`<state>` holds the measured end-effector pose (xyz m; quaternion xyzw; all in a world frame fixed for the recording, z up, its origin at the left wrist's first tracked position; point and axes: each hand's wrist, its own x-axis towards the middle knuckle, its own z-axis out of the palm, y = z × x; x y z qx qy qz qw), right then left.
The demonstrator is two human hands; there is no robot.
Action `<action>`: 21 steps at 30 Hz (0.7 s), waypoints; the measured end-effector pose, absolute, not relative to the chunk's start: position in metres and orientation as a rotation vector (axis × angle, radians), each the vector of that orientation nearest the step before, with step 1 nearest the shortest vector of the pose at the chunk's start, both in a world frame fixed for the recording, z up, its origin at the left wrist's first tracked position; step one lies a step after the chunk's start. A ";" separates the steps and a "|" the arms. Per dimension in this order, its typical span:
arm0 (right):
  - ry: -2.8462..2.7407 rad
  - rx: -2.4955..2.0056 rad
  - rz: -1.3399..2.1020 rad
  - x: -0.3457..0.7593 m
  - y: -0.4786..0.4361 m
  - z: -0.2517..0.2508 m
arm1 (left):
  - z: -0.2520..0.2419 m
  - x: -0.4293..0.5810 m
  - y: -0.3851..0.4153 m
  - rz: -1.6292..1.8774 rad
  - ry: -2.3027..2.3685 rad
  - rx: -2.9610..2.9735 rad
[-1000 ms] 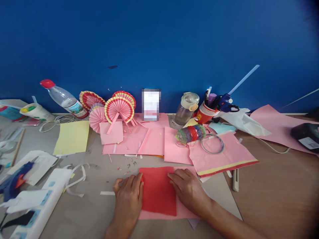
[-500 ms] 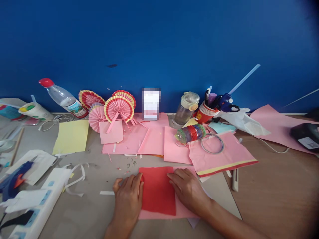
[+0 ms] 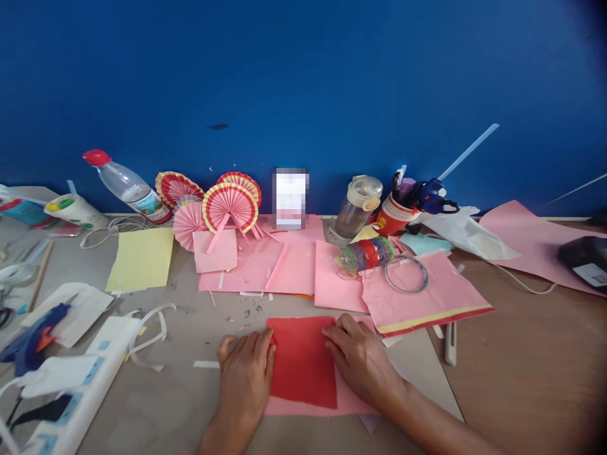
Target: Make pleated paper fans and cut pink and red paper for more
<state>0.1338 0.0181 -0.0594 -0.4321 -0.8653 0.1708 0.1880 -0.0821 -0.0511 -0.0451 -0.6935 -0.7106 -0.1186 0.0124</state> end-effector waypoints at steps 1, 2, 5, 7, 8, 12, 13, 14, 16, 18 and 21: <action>-2.415 -1.217 0.509 0.135 0.019 -0.060 | -0.046 -0.083 -0.051 -0.370 -2.205 -2.174; -2.391 -1.216 0.535 0.136 0.020 -0.060 | -0.046 -0.084 -0.051 -0.370 -2.194 -2.187; -2.338 -1.187 0.527 0.138 0.021 -0.060 | -0.048 -0.087 -0.051 -0.360 -2.177 -2.214; -2.370 -1.154 0.456 0.137 0.020 -0.058 | -0.049 -0.088 -0.051 -0.354 -2.182 -2.214; -2.403 -1.146 0.418 0.136 0.019 -0.057 | -0.049 -0.089 -0.051 -0.352 -2.187 -2.213; -2.516 -1.201 0.317 0.131 0.018 -0.056 | -0.049 -0.089 -0.050 -0.338 -2.200 -2.222; -2.513 -1.223 0.304 0.132 0.020 -0.057 | -0.049 -0.089 -0.050 -0.336 -2.203 -2.223; -2.501 -1.242 0.294 0.134 0.022 -0.058 | -0.049 -0.089 -0.050 -0.339 -2.203 -2.223; -2.457 -1.273 0.267 0.140 0.028 -0.057 | -0.049 -0.088 -0.050 -0.349 -2.210 -2.211; -2.407 -1.291 0.236 0.147 0.034 -0.054 | -0.048 -0.087 -0.050 -0.350 -2.237 -2.192; -2.373 -1.234 0.228 0.151 0.037 -0.046 | -0.044 -0.087 -0.049 -0.330 -2.304 -2.196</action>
